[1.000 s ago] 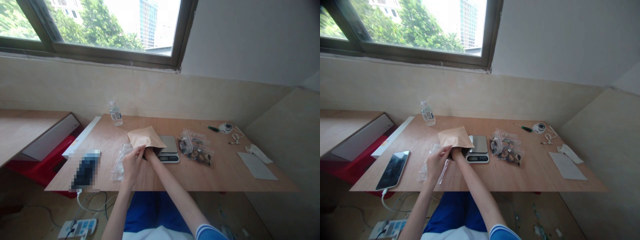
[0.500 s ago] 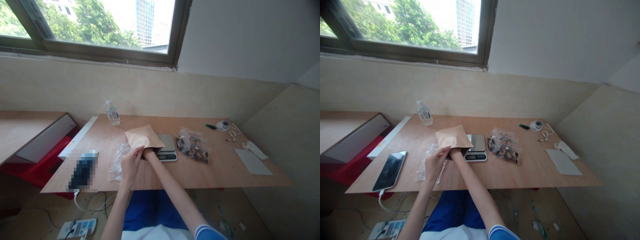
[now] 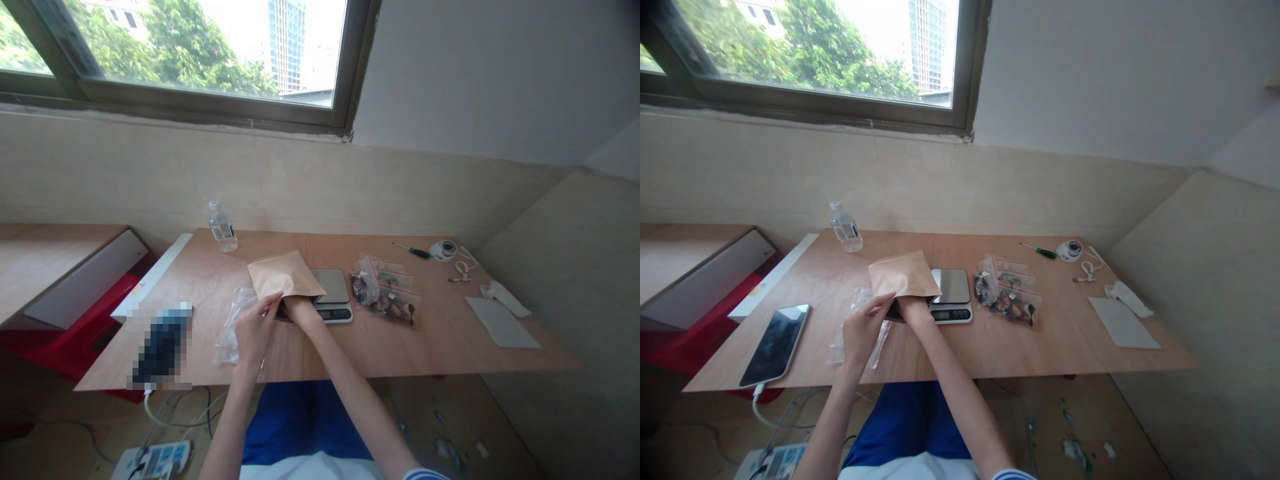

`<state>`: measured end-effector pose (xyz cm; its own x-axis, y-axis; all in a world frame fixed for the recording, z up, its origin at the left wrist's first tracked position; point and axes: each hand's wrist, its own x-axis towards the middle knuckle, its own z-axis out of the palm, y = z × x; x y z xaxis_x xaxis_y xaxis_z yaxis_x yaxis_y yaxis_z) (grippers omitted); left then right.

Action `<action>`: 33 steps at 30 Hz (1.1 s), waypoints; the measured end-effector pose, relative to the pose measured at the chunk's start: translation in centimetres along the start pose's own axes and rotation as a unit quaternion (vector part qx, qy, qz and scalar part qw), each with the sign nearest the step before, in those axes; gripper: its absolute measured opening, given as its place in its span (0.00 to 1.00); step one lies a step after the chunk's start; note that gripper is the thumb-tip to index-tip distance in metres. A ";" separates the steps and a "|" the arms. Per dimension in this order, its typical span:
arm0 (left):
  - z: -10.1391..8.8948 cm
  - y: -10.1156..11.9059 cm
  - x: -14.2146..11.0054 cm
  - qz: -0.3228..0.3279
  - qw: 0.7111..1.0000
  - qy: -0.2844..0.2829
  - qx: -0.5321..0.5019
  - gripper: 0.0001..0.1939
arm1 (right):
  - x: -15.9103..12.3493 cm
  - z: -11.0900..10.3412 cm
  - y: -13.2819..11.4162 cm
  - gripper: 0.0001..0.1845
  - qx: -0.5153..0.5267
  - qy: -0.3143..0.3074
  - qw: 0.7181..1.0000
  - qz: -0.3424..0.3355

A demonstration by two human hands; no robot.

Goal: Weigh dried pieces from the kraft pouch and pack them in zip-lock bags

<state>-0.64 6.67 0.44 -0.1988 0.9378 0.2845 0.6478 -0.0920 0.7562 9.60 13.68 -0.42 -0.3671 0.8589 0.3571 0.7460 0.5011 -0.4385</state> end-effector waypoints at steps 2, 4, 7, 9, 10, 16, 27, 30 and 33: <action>-0.2 0.0 0.1 -0.002 1.000 0.004 -0.006 0.12 | -1.3 -0.5 0.0 0.15 -0.008 -0.034 0.999 0.013; -0.4 -0.1 0.2 -0.004 1.000 0.004 -0.017 0.12 | -2.6 -1.1 -0.1 0.17 -0.015 -0.081 0.996 0.039; -0.5 0.0 0.3 -0.007 1.000 0.002 -0.028 0.12 | -4.2 -1.9 -0.2 0.18 -0.013 -0.105 0.993 0.060; -0.4 0.0 0.3 -0.009 1.000 0.002 -0.027 0.12 | -4.8 -2.2 -0.1 0.18 -0.009 -0.084 0.995 0.053; -0.4 0.0 0.3 -0.009 1.000 0.002 -0.024 0.13 | -5.1 -2.2 -0.1 0.17 -0.009 -0.073 0.996 0.049; -0.4 0.1 0.4 -0.004 1.000 0.002 -0.016 0.12 | -6.1 -1.4 0.8 0.14 0.004 -0.006 1.000 0.006; -0.3 0.4 0.8 -0.014 1.000 0.009 -0.015 0.12 | -7.6 0.8 2.3 0.17 0.010 0.114 0.993 -0.013; -0.3 0.7 0.8 -0.023 1.000 0.010 -0.019 0.11 | -8.1 1.0 2.8 0.18 -0.007 0.125 0.991 -0.037; -0.3 0.8 0.9 -0.022 1.000 0.008 -0.020 0.11 | -8.5 0.8 3.1 0.19 -0.009 0.135 0.990 -0.051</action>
<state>-0.50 7.30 1.52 -0.2378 0.9359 0.2598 0.6083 -0.0650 0.7911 14.57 8.00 -5.51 -0.2805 0.7437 0.6068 0.7233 0.5794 -0.3757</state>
